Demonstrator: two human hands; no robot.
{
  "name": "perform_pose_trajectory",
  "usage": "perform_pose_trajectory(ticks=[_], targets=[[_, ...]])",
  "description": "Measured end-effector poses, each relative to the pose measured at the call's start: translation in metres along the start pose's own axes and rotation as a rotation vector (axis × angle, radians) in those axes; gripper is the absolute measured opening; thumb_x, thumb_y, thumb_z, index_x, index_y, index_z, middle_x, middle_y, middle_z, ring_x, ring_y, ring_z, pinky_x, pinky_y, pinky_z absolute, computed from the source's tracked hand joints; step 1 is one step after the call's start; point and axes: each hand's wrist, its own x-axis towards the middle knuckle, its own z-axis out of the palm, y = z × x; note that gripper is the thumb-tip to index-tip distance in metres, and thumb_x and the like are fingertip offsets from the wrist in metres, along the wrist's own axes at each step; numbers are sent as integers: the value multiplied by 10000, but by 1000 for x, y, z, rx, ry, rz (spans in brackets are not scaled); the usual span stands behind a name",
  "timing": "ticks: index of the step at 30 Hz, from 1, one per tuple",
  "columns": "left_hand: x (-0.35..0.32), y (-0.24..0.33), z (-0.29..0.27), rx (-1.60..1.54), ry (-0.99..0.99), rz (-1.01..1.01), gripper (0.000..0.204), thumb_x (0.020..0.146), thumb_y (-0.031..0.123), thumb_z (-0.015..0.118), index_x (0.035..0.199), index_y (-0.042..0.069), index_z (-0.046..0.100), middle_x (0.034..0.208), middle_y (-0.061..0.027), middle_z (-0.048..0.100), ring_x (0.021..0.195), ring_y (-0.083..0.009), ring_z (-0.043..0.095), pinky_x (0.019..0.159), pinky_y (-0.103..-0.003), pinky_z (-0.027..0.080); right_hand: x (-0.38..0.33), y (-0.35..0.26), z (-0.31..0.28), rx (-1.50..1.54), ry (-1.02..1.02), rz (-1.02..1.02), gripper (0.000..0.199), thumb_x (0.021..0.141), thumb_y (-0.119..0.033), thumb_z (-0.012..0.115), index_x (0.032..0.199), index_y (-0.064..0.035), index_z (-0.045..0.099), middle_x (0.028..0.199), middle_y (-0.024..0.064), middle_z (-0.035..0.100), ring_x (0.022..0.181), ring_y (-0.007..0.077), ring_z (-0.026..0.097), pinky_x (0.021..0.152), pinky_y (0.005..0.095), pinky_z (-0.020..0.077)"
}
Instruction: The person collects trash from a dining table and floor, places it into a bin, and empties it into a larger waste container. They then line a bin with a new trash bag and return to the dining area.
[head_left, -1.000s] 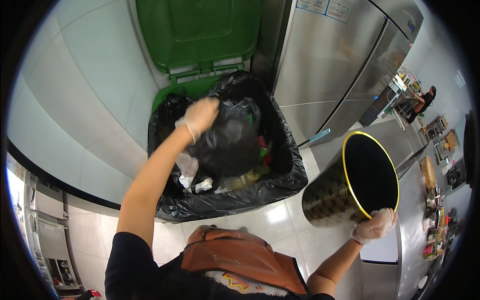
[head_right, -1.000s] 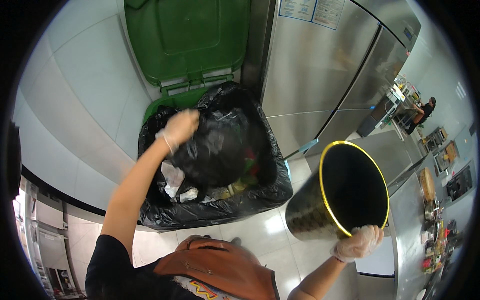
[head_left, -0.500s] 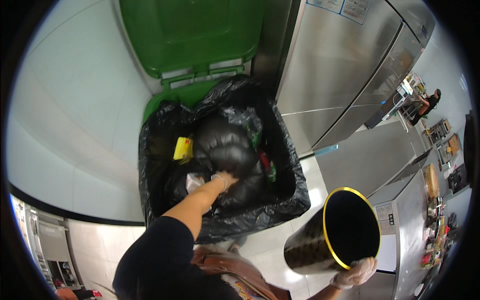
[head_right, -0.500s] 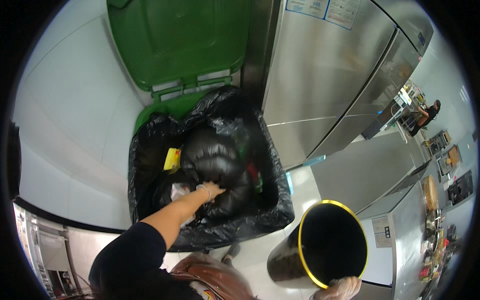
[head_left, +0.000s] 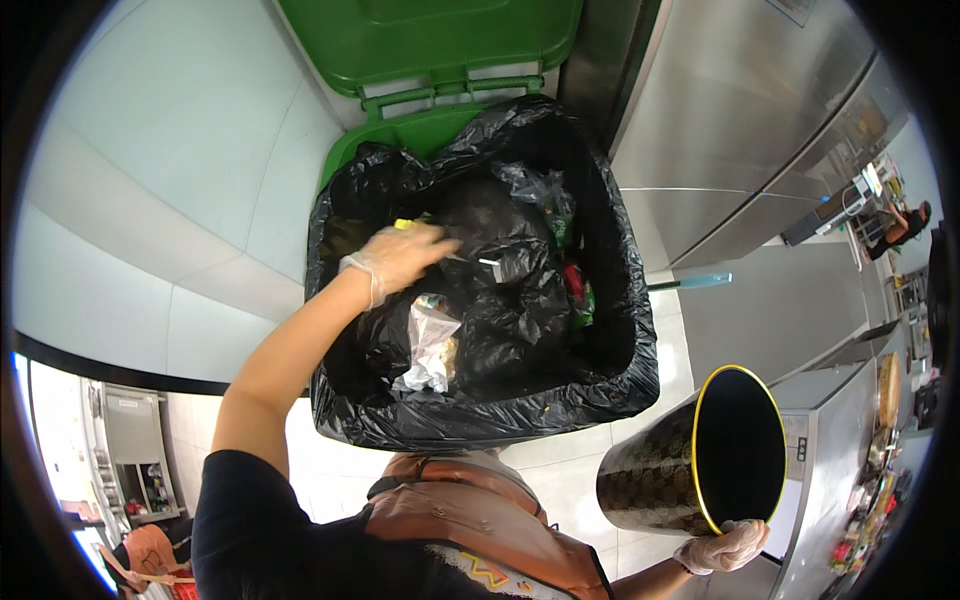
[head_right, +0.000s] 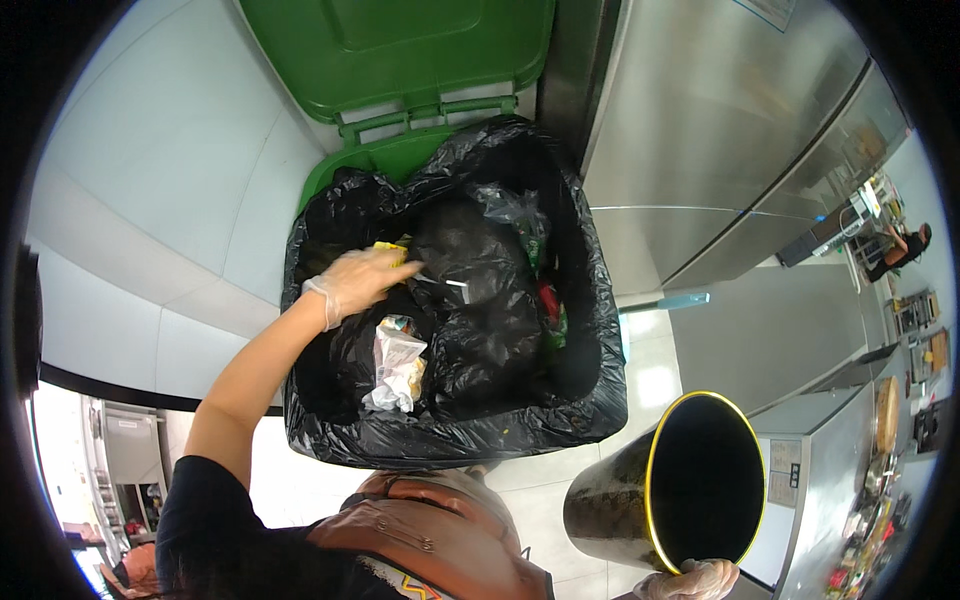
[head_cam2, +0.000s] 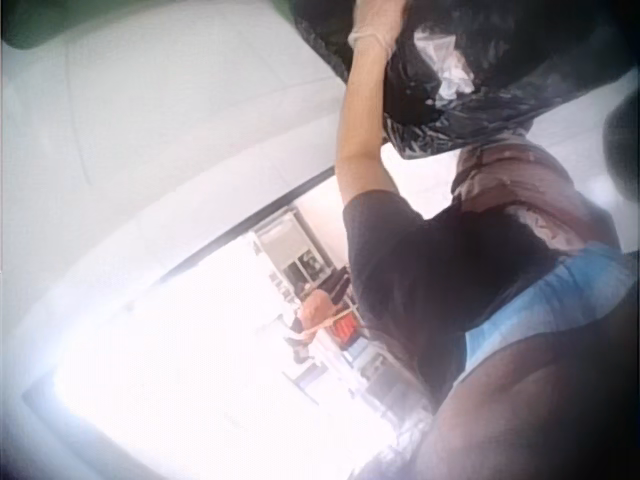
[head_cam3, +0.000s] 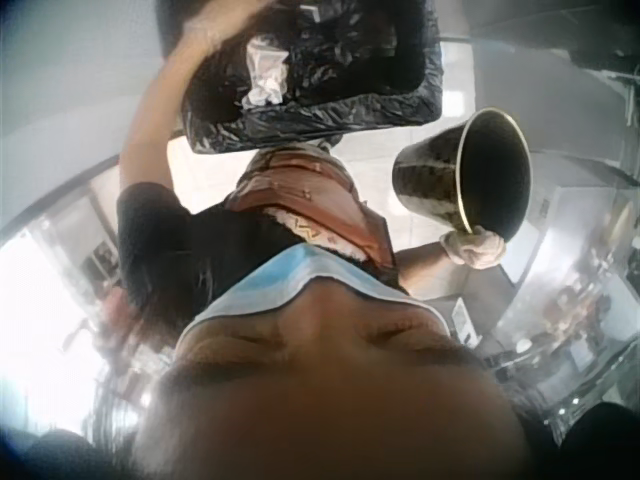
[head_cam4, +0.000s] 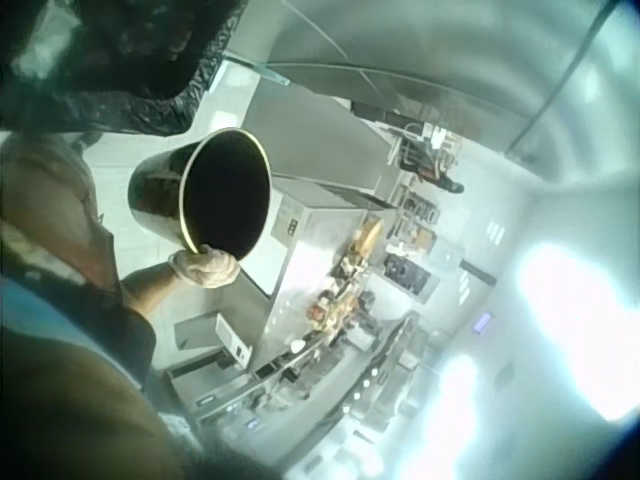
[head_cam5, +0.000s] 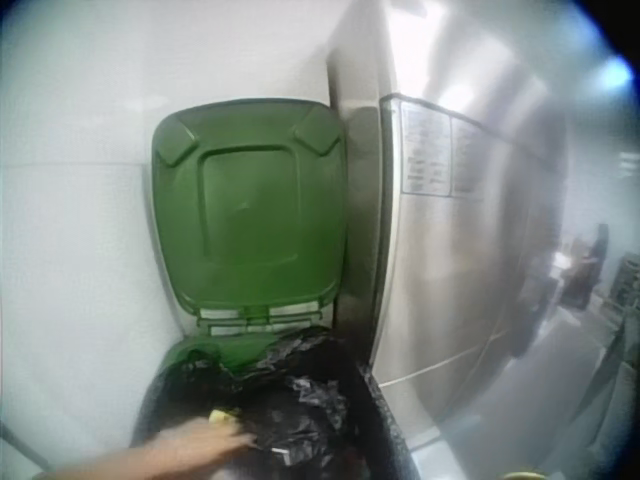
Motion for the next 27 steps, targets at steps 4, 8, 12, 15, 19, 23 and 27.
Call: perform_pose_trajectory(ticks=[4,8,12,15,19,23,27], targets=[[-70,-5,69,268,-597,-348,1054,611,255,744,1420,34,105,1437,-228,188,1328,-393,198,1007,-572,246,4,5,21,199,58,66,338,884,-109,325,552,-45,325,530,77,312,494,227,309,512,353,302],[-41,41,160,131,-194,-24,527,800,119,485,1300,-21,395,1461,-226,66,1309,-499,119,892,-687,301,-4,15,19,69,-8,76,310,888,-108,325,586,-38,335,553,76,309,509,223,313,500,348,309],[26,77,204,228,-342,23,547,787,186,542,1306,62,425,1474,-177,89,1285,-499,173,878,-702,297,-4,16,-2,-263,-74,-239,95,895,-134,484,918,-42,493,756,97,534,635,269,546,671,450,500],[41,74,278,384,-428,-97,696,702,201,647,1314,-12,390,1455,-156,178,1285,-410,251,905,-725,237,-13,24,-13,-287,-159,-297,128,907,-148,469,928,-24,496,758,96,533,626,273,549,670,455,509],[68,63,273,214,-665,-202,782,722,180,669,1380,26,275,1441,-133,241,1325,-317,236,969,-703,181,-24,33,-33,-276,-170,-207,183,928,-192,423,838,-50,496,721,64,527,621,259,542,694,459,490],[62,41,199,63,-734,14,686,675,252,713,1293,131,440,1333,-95,433,1189,-296,450,926,-508,395,-18,26,-25,-176,-76,-109,269,936,-206,403,723,-74,499,659,64,521,614,267,541,681,450,486],[37,35,72,-202,-514,10,444,649,317,673,1009,60,639,1062,-169,613,1001,-310,577,860,-377,451,0,11,-40,-202,83,-176,228,911,-194,451,723,-76,503,678,76,536,600,270,545,624,413,486]])
